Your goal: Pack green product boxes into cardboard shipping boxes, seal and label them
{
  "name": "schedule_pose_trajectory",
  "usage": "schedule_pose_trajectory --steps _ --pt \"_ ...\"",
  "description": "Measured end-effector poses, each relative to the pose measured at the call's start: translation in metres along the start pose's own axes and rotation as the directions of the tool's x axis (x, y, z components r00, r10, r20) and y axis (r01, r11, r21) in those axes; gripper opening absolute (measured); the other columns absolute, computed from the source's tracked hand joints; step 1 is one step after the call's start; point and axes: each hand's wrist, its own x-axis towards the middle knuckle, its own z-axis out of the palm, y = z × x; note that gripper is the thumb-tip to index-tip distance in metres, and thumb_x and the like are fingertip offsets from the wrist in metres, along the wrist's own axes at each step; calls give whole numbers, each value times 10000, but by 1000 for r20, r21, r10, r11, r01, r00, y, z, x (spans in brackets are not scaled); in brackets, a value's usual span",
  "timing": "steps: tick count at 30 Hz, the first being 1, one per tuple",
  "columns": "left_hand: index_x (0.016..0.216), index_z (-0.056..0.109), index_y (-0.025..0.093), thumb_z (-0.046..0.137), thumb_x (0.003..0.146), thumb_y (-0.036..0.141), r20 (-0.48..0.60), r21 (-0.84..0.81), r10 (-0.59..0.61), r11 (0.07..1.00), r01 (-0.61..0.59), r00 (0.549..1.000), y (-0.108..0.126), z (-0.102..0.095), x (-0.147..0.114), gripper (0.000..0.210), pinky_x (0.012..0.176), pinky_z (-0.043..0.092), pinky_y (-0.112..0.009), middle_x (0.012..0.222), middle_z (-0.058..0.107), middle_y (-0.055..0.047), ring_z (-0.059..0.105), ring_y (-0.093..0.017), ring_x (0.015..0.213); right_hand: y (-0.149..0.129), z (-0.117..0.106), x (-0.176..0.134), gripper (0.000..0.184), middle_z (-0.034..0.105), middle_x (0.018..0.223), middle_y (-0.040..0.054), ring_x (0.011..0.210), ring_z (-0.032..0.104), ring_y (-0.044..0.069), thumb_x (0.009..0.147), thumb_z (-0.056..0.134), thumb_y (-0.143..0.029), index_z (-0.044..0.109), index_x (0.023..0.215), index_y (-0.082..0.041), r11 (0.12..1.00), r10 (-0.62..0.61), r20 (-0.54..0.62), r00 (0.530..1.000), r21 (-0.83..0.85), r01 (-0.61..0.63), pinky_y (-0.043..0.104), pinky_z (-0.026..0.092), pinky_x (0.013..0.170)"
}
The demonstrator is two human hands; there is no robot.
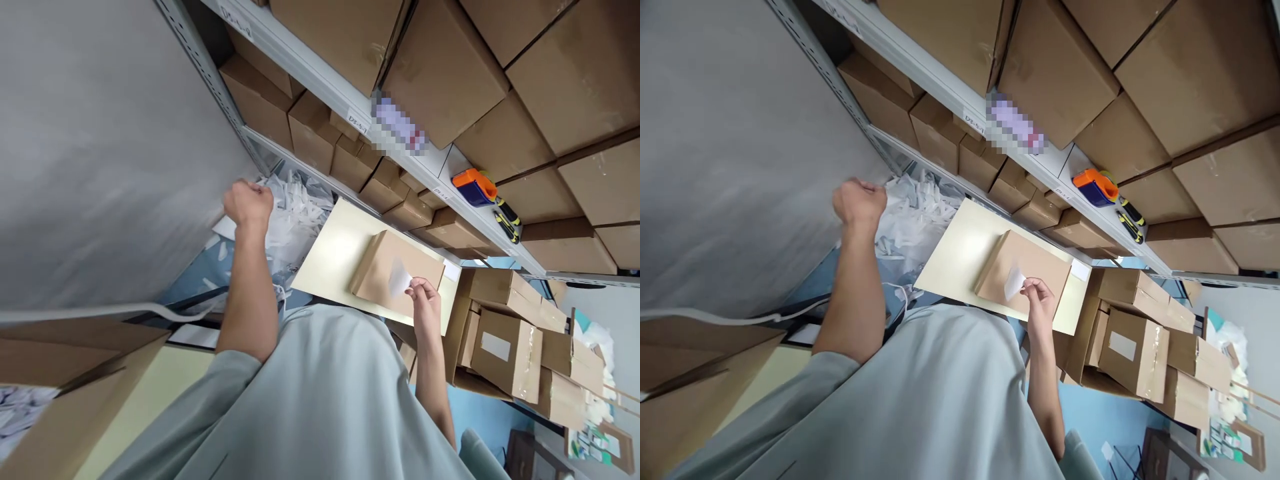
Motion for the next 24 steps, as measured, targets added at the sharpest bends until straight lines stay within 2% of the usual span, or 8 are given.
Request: schedule_pose_trajectory --steps 5,9,12,14,16,20,22,24 --pt "1014 628 129 730 992 220 -2 -140 69 988 -68 998 21 -3 27 138 1159 390 -412 1208 768 -101 613 -242 1248 2 -9 -4 342 731 891 27 832 649 190 827 895 -535 779 850 -214 1000 -1 -41 999 25 2 354 555 849" --pt "923 538 181 866 918 214 -70 -281 95 953 -111 993 29 2 45 330 1236 388 -371 1273 735 -67 558 -237 1393 7 -21 -6 368 728 893 28 829 653 189 846 888 -559 773 867 -211 999 -27 -70 997 36 30 358 562 849" --pt "1132 595 126 879 888 147 -11 -385 187 906 -177 982 39 17 27 376 1217 457 -352 1271 777 -41 630 -205 1323 11 -29 -6 372 726 894 23 830 659 185 850 880 -564 763 870 -211 997 -45 -104 994 51 51 352 567 843" --pt "1343 589 85 818 921 127 194 -507 260 852 -130 946 45 33 -13 482 1138 548 -367 1264 828 -59 717 -193 1187 11 -32 -6 356 727 900 21 840 667 182 881 858 -553 758 882 -212 996 -68 -139 988 47 75 344 569 846" --pt "1451 602 103 817 924 212 422 -656 413 754 -42 807 46 50 -72 579 1099 604 -420 1381 822 -136 770 -235 1197 11 -34 -7 334 732 902 22 841 676 182 923 829 -536 758 900 -210 993 -119 -188 975 -2 120 341 575 848" --pt "1472 677 161 914 842 575 686 -698 611 706 122 394 33 74 -194 790 1145 619 -566 1490 760 -243 743 -392 1387 8 -39 -13 290 798 961 68 923 755 229 1023 746 -494 761 953 -212 926 -352 -263 898 -237 293 377 620 873" --pt "1480 687 169 885 846 694 723 -679 622 719 146 300 25 80 -235 846 1177 604 -597 1526 731 -255 722 -417 1425 8 -44 -17 225 835 1029 92 1012 799 251 1084 687 -421 764 1006 -224 831 -514 -209 832 -362 423 412 645 930" --pt "1486 696 181 859 858 748 746 -659 613 738 148 260 22 84 -258 862 1203 589 -602 1542 721 -246 716 -420 1436 9 -51 -20 150 858 1097 99 1079 825 255 1120 639 -322 761 1083 -243 693 -657 -86 749 -459 555 437 659 981"
